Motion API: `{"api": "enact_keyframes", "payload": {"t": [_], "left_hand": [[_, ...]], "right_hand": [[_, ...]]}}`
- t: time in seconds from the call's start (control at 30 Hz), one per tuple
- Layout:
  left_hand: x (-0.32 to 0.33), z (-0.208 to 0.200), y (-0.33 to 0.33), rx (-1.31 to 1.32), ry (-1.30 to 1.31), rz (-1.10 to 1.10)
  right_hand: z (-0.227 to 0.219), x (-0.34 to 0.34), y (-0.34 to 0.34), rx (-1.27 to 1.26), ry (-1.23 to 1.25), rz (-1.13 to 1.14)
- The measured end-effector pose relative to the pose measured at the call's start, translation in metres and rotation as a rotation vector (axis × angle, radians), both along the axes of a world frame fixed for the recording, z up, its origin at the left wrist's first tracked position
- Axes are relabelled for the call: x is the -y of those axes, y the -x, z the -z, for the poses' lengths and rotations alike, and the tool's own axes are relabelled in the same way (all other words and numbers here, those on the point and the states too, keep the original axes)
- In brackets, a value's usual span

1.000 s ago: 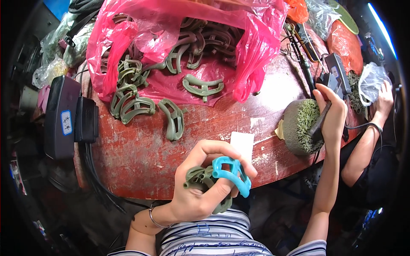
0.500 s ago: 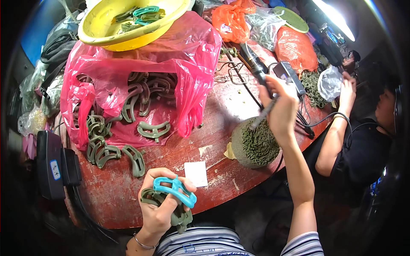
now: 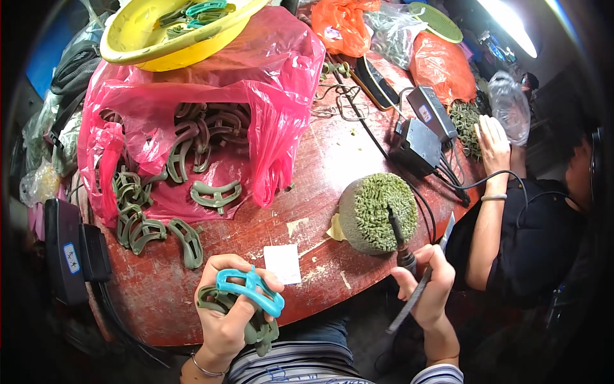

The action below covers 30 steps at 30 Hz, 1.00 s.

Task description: The recorder trims plastic parts and uses a soldering iron to fuse them at a workbench.

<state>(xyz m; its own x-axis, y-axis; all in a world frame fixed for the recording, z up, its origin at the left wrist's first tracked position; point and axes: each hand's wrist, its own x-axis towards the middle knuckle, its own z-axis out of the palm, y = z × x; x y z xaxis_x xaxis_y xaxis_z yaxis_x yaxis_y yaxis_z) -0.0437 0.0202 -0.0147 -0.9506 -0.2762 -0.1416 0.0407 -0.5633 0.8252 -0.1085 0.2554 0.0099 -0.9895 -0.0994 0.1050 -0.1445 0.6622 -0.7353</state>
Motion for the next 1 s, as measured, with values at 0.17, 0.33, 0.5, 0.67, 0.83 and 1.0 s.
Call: {"api": "enact_keyframes", "payload": {"t": [0.17,0.33,0.5,0.67,0.83,1.0], "left_hand": [[0.003,0.000,-0.001,-0.013,-0.044,0.043],[0.003,0.000,0.000,-0.007,-0.049,0.035],[0.003,0.001,-0.001,-0.006,-0.055,0.031],[0.001,0.001,0.001,0.010,0.014,-0.006],[0.002,0.001,0.003,0.026,-0.008,-0.001],[0.000,0.000,0.002,0.032,0.008,-0.001]], "right_hand": [[0.007,0.003,-0.001,-0.153,-0.203,0.001],[0.008,0.005,0.003,-0.119,-0.178,-0.013],[0.009,0.004,0.002,-0.089,-0.175,0.003],[0.011,0.003,0.001,-0.039,-0.151,0.015],[0.012,0.005,-0.002,-0.075,-0.069,0.087],[0.011,0.005,0.000,-0.055,-0.111,0.054]]}}
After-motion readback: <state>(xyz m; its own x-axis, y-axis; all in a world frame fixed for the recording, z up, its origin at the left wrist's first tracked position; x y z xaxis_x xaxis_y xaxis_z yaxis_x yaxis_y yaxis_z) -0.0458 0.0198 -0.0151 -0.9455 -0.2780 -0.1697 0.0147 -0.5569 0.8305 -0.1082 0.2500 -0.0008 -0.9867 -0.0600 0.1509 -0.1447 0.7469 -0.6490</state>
